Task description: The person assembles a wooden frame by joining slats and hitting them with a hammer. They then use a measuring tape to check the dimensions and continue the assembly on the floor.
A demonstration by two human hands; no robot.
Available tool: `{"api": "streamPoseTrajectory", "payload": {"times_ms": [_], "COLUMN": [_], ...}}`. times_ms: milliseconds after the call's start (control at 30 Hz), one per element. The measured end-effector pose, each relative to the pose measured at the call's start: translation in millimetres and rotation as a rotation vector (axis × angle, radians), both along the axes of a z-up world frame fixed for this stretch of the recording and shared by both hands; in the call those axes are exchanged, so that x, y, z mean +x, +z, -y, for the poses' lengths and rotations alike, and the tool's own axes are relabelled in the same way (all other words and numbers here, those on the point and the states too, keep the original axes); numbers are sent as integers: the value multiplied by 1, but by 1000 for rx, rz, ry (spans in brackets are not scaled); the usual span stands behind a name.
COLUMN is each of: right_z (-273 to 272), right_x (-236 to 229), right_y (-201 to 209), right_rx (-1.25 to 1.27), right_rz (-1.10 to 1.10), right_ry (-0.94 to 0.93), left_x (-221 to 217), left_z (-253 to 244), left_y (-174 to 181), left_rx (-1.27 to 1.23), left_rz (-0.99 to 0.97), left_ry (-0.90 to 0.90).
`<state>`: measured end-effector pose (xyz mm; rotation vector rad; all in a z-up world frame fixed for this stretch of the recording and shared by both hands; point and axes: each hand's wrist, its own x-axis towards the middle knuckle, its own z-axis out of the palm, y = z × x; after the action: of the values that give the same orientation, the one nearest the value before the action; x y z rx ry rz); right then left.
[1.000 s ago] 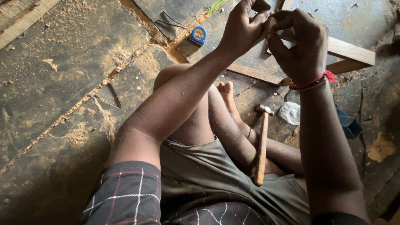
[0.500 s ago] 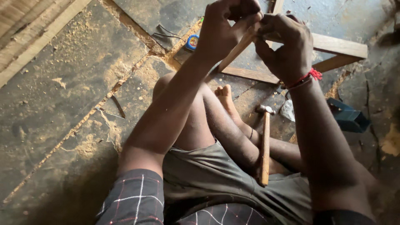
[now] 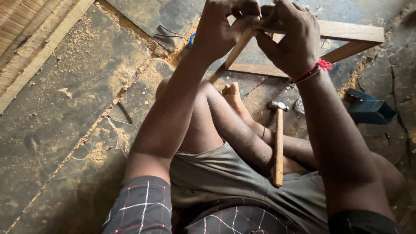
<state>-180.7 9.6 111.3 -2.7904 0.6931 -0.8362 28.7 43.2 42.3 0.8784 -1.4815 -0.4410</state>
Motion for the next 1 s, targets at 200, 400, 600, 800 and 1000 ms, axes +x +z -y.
{"api": "streamPoseTrajectory", "payload": {"times_ms": [200,400,600,800,1000], "right_z": [-3,-6,-10,-10,-7], "right_x": [1,2,3,1,0], "right_y": [6,10,12,7,0], "right_rx": [33,-27,61,173,132], "right_rz": [-2,13,29,73,26], "right_ry": [11,50,43,68,-8], "left_x": [-1,0,2,3,5], "left_z": [7,6,4,4,5], "left_y": [-11,-7,-4,-7,-15], "left_rx": [-10,-11,-38,-2,-31], "left_rz": [-40,-34,69,129,190], "left_ry": [-41,-77,-44,8,84]}}
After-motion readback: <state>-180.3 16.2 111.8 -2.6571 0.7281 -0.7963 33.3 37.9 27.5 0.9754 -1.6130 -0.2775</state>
